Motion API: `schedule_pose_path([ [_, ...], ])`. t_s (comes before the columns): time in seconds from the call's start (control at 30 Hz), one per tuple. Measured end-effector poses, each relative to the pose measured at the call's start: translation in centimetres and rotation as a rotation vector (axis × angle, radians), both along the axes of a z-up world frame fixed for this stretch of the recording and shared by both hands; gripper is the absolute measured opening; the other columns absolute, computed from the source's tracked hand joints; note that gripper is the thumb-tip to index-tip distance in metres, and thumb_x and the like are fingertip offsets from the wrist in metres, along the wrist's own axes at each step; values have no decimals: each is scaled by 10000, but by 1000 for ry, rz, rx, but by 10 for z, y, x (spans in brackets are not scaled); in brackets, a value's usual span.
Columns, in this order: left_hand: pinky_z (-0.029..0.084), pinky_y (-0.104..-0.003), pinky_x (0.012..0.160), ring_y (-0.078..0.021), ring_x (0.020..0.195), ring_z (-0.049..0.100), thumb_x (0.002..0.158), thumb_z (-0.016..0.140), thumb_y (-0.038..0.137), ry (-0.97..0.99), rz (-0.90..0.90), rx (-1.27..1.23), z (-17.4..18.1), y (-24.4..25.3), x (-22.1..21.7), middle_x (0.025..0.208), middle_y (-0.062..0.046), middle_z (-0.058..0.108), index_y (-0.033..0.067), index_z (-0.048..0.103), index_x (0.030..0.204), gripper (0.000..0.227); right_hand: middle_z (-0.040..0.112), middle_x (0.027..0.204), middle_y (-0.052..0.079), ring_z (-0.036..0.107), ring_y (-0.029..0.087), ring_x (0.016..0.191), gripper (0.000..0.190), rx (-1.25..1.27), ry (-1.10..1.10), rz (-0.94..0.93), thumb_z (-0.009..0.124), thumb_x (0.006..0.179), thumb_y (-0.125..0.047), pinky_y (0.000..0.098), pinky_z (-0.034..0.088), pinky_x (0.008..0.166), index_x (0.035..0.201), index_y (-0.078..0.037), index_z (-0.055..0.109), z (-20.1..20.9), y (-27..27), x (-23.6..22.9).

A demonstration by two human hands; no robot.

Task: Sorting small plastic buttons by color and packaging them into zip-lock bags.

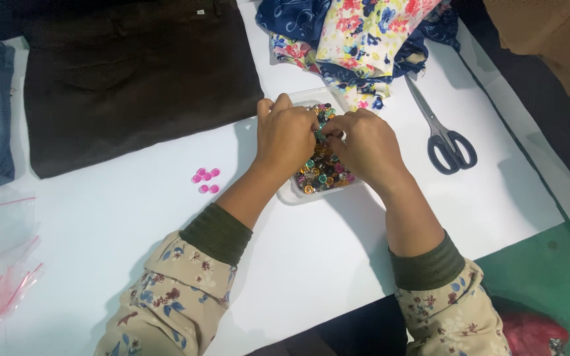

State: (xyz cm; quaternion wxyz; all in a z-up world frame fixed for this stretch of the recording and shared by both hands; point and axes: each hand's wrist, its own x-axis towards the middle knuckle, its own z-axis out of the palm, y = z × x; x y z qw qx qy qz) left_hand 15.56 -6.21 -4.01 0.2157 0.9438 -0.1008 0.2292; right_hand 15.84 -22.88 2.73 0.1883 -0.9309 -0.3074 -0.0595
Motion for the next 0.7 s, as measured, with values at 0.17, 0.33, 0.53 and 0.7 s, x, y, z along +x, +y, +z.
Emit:
schedule_pose_path([
  [0.17,323,-476,928,-219,855,551,752,779,30,-98,8,2,10,-1,-8,683,-31,659,120,743,785,103,772,834,124,705,272,729,217,24,-36,16,786,792,-6,335,568,637,998,-61,822,-7,-3,4],
  [0.33,350,-458,911,-201,883,538,766,803,92,-319,23,-15,23,-3,-22,779,-19,647,139,689,862,156,767,845,110,696,237,727,220,71,-120,5,810,796,-29,308,572,639,1012,-68,823,-17,-3,6],
  [0.53,322,-414,884,-162,855,541,830,786,134,-627,38,-58,46,16,-74,920,76,673,216,684,919,158,688,877,166,615,285,719,164,543,-398,229,785,838,77,361,542,568,983,3,766,-4,20,-16],
  [0.7,347,-427,892,-172,831,589,807,820,148,-576,68,3,40,72,-140,930,90,724,240,733,920,170,753,968,77,666,259,791,210,717,-649,279,829,825,67,361,558,705,980,-68,784,1,54,-62],
])
